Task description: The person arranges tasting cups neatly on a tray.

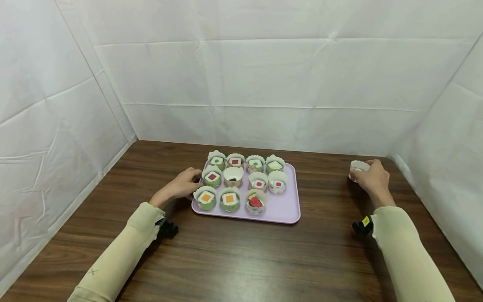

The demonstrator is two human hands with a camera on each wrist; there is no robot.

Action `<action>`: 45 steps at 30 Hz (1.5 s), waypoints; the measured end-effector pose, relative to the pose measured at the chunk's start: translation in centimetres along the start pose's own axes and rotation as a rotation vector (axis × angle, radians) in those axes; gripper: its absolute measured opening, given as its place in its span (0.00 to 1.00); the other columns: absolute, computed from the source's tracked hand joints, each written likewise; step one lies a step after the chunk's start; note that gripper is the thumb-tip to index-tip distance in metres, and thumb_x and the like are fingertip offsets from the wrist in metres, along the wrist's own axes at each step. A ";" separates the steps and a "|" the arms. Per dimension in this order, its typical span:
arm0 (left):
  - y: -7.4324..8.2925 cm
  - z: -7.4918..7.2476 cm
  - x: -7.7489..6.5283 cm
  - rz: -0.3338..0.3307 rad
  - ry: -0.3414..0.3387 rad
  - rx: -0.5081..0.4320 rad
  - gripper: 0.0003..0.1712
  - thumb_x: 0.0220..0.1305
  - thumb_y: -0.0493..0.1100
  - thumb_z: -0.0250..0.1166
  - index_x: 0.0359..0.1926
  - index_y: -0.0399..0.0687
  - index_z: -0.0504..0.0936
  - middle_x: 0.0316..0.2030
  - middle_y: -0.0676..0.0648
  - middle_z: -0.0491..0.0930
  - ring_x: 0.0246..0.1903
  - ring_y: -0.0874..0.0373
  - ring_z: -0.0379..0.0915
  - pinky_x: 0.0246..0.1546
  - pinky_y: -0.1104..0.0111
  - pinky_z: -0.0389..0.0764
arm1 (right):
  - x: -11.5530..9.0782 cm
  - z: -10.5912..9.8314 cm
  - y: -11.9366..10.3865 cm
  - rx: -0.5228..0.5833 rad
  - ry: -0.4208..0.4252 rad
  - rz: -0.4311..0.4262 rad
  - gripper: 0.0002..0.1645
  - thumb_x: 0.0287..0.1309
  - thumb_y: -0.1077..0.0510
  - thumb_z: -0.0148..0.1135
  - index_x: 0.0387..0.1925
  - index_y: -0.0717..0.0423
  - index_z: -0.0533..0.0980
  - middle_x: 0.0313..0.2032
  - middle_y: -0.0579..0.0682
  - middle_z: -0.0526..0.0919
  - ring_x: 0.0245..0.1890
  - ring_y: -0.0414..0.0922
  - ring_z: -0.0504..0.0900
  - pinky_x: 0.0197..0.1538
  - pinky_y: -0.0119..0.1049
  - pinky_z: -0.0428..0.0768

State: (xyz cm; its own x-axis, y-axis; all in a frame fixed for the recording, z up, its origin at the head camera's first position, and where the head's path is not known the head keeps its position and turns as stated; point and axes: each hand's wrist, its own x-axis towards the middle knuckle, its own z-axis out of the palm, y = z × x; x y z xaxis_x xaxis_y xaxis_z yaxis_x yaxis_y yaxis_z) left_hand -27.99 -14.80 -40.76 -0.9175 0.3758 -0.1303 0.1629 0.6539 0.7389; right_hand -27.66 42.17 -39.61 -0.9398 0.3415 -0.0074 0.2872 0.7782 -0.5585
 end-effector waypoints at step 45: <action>0.1 0.1 0.0 -0.015 0.010 0.016 0.22 0.70 0.36 0.57 0.63 0.34 0.75 0.55 0.32 0.69 0.40 0.47 0.76 0.25 0.66 0.88 | -12.0 5.3 -11.2 0.064 -0.084 -0.388 0.38 0.60 0.50 0.71 0.66 0.63 0.69 0.57 0.67 0.80 0.50 0.58 0.80 0.46 0.41 0.76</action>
State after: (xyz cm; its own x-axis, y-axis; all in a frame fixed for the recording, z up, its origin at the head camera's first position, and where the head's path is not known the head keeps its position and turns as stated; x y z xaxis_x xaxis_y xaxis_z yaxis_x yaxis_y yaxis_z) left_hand -27.97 -14.69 -40.72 -0.9234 0.3593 -0.1352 0.1545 0.6701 0.7260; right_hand -20.60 26.59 -37.69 -0.9888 -0.0178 0.1479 -0.1018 0.8055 -0.5838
